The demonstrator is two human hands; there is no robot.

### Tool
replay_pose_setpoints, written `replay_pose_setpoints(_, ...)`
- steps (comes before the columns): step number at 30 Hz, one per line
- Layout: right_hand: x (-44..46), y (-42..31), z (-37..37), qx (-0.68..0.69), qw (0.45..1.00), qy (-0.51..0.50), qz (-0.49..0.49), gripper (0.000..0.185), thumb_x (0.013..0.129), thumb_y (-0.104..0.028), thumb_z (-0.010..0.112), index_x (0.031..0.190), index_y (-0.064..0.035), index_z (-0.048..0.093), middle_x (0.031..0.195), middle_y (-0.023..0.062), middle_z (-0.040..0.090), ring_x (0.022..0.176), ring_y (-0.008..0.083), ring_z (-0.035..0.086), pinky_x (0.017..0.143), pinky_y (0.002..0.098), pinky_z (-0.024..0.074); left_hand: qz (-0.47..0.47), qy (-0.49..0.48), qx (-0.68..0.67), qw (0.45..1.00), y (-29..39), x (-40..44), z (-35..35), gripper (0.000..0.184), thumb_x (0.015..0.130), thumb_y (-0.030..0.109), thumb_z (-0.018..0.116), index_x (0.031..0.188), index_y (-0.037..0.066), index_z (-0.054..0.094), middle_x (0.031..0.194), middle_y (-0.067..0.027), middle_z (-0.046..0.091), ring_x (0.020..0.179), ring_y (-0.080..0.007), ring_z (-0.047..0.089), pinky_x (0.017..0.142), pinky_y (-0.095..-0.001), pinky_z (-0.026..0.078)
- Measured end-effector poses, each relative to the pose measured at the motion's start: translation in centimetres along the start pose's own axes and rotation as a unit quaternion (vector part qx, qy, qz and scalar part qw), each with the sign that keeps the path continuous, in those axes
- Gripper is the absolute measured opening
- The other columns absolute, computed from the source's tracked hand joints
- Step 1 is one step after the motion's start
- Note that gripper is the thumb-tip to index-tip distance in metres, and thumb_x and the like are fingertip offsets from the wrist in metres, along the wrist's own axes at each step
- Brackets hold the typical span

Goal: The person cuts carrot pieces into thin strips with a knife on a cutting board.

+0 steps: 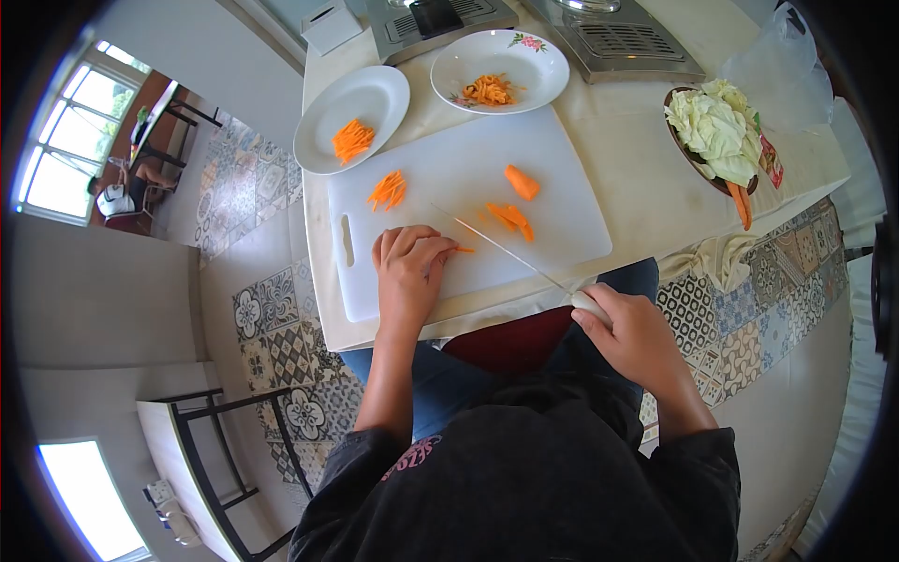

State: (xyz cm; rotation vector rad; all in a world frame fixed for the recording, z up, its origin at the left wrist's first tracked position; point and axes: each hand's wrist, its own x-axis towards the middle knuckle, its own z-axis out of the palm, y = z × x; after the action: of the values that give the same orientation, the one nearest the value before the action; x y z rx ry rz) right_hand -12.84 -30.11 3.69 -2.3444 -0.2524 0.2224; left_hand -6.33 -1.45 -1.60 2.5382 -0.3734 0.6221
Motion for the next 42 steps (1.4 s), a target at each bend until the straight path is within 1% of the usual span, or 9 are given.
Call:
replay_pose_setpoints(3, 0.0, -0.5, 0.0, -0.001, 0.999, -0.031, 0.012, 0.026, 0.096, -0.029, 0.06, 0.094, -0.0032, 0.058, 0.071, 0.0203, 0.063, 0.073, 0.0429, 0.063, 0.063, 0.0519, 0.0464, 0.021, -0.007, 0.015, 1.0, -0.4, 0.4, 0.1, 0.016, 0.074, 0.005, 0.076, 0.087, 0.014, 0.076, 0.094, 0.0012, 0.066, 0.095, -0.0227, 0.059, 0.095, -0.039, 0.04)
replay_pose_setpoints(8, 0.4, -1.0, -0.2, -0.04, 0.999, -0.027, 0.026, 0.027, 0.097, -0.029, 0.059, 0.092, -0.0027, 0.056, 0.07, 0.0205, 0.063, 0.072, 0.0434, 0.063, 0.062, 0.053, 0.046, 0.041, -0.007, 0.04, 0.998, -0.2, 0.6, 0.4, 0.018, 0.075, 0.006, 0.076, 0.09, 0.015, 0.077, 0.094, 0.0005, 0.065, 0.094, -0.0213, 0.059, 0.096, -0.0389, 0.04)
replay_pose_setpoints(12, 0.5, -1.1, -0.6, -0.039, 0.999, -0.02, 0.033, 0.027, 0.098, -0.028, 0.057, 0.091, -0.0022, 0.055, 0.069, 0.0212, 0.063, 0.071, 0.044, 0.062, 0.062, 0.0538, 0.046, 0.001, 0.04, 0.018, 0.999, 0.5, 0.4, 0.5, 0.016, 0.076, 0.007, 0.078, 0.091, 0.013, 0.076, 0.092, -0.0012, 0.067, 0.091, -0.0219, 0.061, 0.094, -0.0381, 0.042)
replay_pose_setpoints(14, 0.3, -1.2, -0.7, -0.018, 0.999, -0.025, 0.028, 0.027, 0.099, -0.028, 0.057, 0.091, -0.0022, 0.054, 0.068, 0.0215, 0.062, 0.071, 0.0441, 0.062, 0.062, 0.0541, 0.0461, -0.026, 0.06, 0.023, 0.998, 0.5, -0.4, 0.4, 0.016, 0.076, 0.008, 0.079, 0.091, 0.012, 0.075, 0.091, -0.0018, 0.069, 0.09, -0.0221, 0.062, 0.093, -0.0377, 0.042)
replay_pose_setpoints(17, 0.3, -1.4, -0.6, -0.007, 0.999, -0.04, 0.024, 0.027, 0.099, -0.027, 0.056, 0.09, -0.0021, 0.053, 0.068, 0.0215, 0.062, 0.07, 0.044, 0.062, 0.061, 0.0541, 0.0462, -0.019, 0.061, 0.025, 0.998, 0.9, -1.0, 0.4, 0.014, 0.074, 0.008, 0.08, 0.087, 0.011, 0.074, 0.091, -0.001, 0.071, 0.09, -0.0215, 0.064, 0.091, -0.037, 0.043)
replay_pose_setpoints(21, 0.5, -1.5, -0.1, -0.016, 0.998, -0.057, 0.006, 0.028, 0.1, -0.027, 0.055, 0.089, -0.0016, 0.051, 0.069, 0.0209, 0.063, 0.069, 0.0437, 0.062, 0.059, 0.0536, 0.0459, 0.013, 0.068, 0.027, 0.997, 1.3, -1.2, 0.9, 0.016, 0.073, 0.007, 0.081, 0.087, 0.011, 0.076, 0.092, 0.0001, 0.073, 0.092, -0.0209, 0.064, 0.092, -0.0368, 0.043)
replay_pose_setpoints(26, 0.6, -1.6, 0.6, -0.03, 0.998, -0.05, -0.017, 0.027, 0.1, -0.026, 0.054, 0.09, -0.0013, 0.051, 0.071, 0.0198, 0.064, 0.068, 0.042, 0.063, 0.058, 0.0525, 0.0474, 0.017, 0.071, 0.032, 0.997, 1.4, -1.2, 1.3, 0.02, 0.072, 0.007, 0.082, 0.091, 0.012, 0.078, 0.096, 0.0012, 0.074, 0.095, -0.0209, 0.064, 0.094, -0.037, 0.043)
replay_pose_setpoints(33, 0.5, -1.6, 1.0, -0.04, 0.998, -0.037, -0.028, 0.026, 0.101, -0.026, 0.053, 0.092, -0.0019, 0.052, 0.069, 0.018, 0.064, 0.066, 0.0411, 0.064, 0.059, 0.0518, 0.0497, 0.009, 0.057, 0.042, 0.997, 1.5, -1.2, 1.3, 0.019, 0.071, 0.007, 0.081, 0.09, 0.012, 0.078, 0.096, 0.0019, 0.075, 0.096, -0.0208, 0.064, 0.095, -0.0374, 0.042)
replay_pose_setpoints(42, 0.2, -2.4, 1.8, -0.086, 0.993, -0.075, -0.026, 0.025, 0.102, -0.024, 0.051, 0.095, -0.0002, 0.049, 0.059, 0.0173, 0.06, 0.053, 0.0386, 0.061, 0.048, 0.0485, 0.0487, 0.009, 0.062, 0.04, 0.997, 1.6, -1.1, 1.3, 0.017, 0.071, 0.006, 0.081, 0.087, 0.011, 0.077, 0.095, 0.0016, 0.075, 0.095, -0.0208, 0.064, 0.094, -0.0377, 0.043)
